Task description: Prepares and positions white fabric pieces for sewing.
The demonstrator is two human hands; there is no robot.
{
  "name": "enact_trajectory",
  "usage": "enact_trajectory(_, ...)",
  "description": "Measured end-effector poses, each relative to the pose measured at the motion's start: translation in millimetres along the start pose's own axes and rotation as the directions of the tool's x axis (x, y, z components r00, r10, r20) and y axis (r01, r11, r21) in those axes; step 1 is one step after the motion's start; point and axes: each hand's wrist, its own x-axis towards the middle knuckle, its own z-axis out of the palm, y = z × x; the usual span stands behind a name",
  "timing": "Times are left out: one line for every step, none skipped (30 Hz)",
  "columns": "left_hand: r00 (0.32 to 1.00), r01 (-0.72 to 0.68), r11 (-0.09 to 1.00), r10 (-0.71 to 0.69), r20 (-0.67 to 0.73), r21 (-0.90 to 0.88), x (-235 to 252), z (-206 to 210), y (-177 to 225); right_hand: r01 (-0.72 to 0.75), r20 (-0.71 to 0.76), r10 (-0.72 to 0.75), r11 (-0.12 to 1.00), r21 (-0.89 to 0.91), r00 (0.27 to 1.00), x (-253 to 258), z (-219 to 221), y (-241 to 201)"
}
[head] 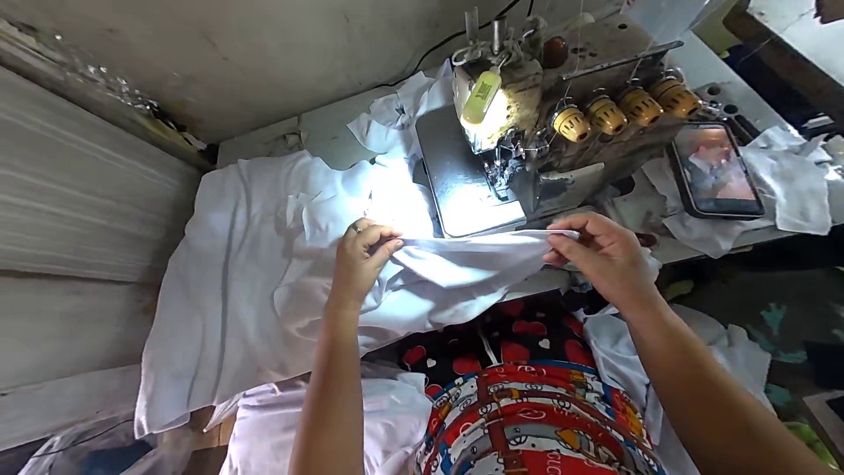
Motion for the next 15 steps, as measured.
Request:
enact_trajectory(0.999, -0.009, 0.999, 0.008, -0.041, -0.033, -6.1, 3.9, -2.3, 0.05, -0.014, -0.05, 0.999, -0.012, 0.999, -2.2, -1.1, 1.6)
enact_trajectory(0.997, -0.024, 0.998, 0.02, -0.077, -0.058, -11.5, 6.1, -2.5, 0.1, -0.024, -0.101, 0.995, -0.024, 0.995, -4.4, -2.5, 2.2)
enact_trajectory(0.995, -0.04, 0.997, 0.034, -0.098, -0.066, -16.9, 6.2, -1.7, 0.145, -0.031, -0.146, 0.989, -0.036, 0.989, -6.7, -4.3, 2.6)
enact_trajectory(0.992, -0.064, 0.996, 0.057, -0.113, -0.054, -21.9, 4.9, -0.9, 0.184, -0.034, -0.186, 0.981, -0.057, 0.982, -9.3, -6.2, 3.0)
enact_trajectory(0.988, -0.091, 0.996, 0.089, -0.124, -0.017, -26.1, 2.9, -0.5, 0.216, -0.033, -0.219, 0.974, -0.069, 0.975, -11.7, -8.3, 3.5)
enact_trajectory(0.98, -0.128, 0.991, 0.134, -0.146, 0.046, -28.9, 1.4, 0.0, 0.247, -0.027, -0.249, 0.966, -0.071, 0.968, -13.8, -10.6, 5.1)
enact_trajectory(0.964, -0.169, 0.978, 0.19, -0.184, 0.124, -30.0, 0.8, 0.7, 0.278, -0.018, -0.28, 0.958, -0.069, 0.96, -15.3, -12.5, 7.9)
enact_trajectory(0.94, -0.202, 0.958, 0.248, -0.234, 0.201, -29.7, 1.5, 0.9, 0.311, -0.002, -0.311, 0.948, -0.064, 0.95, -16.2, -13.9, 11.1)
enact_trajectory(0.909, -0.226, 0.94, 0.298, -0.291, 0.255, -28.6, 3.5, 0.0, 0.341, 0.013, -0.341, 0.938, -0.062, 0.94, -16.4, -14.4, 14.0)
enact_trajectory(0.875, -0.242, 0.926, 0.338, -0.348, 0.291, -26.9, 6.4, -1.6, 0.367, 0.021, -0.366, 0.928, -0.068, 0.93, -16.4, -14.1, 16.9)
enact_trajectory(0.841, -0.253, 0.916, 0.367, -0.398, 0.31, -24.7, 10.1, -4.1, 0.389, 0.029, -0.388, 0.917, -0.083, 0.921, -16.2, -13.5, 19.3)
enact_trajectory(0.817, -0.256, 0.913, 0.381, -0.433, 0.319, -22.6, 14.4, -7.4, 0.408, 0.036, -0.407, 0.906, -0.11, 0.913, -16.2, -13.1, 21.4)
enact_trajectory(0.81, -0.248, 0.916, 0.375, -0.451, 0.317, -21.7, 19.3, -11.4, 0.426, 0.039, -0.425, 0.894, -0.138, 0.904, -16.5, -13.0, 23.4)
enact_trajectory(0.807, -0.239, 0.923, 0.361, -0.467, 0.302, -21.4, 24.8, -15.8, 0.443, 0.04, -0.442, 0.882, -0.163, 0.896, -17.0, -13.1, 25.4)
enact_trajectory(0.81, -0.228, 0.93, 0.345, -0.475, 0.287, -21.4, 29.9, -20.3, 0.46, 0.042, -0.46, 0.869, -0.182, 0.887, -17.5, -13.4, 27.7)
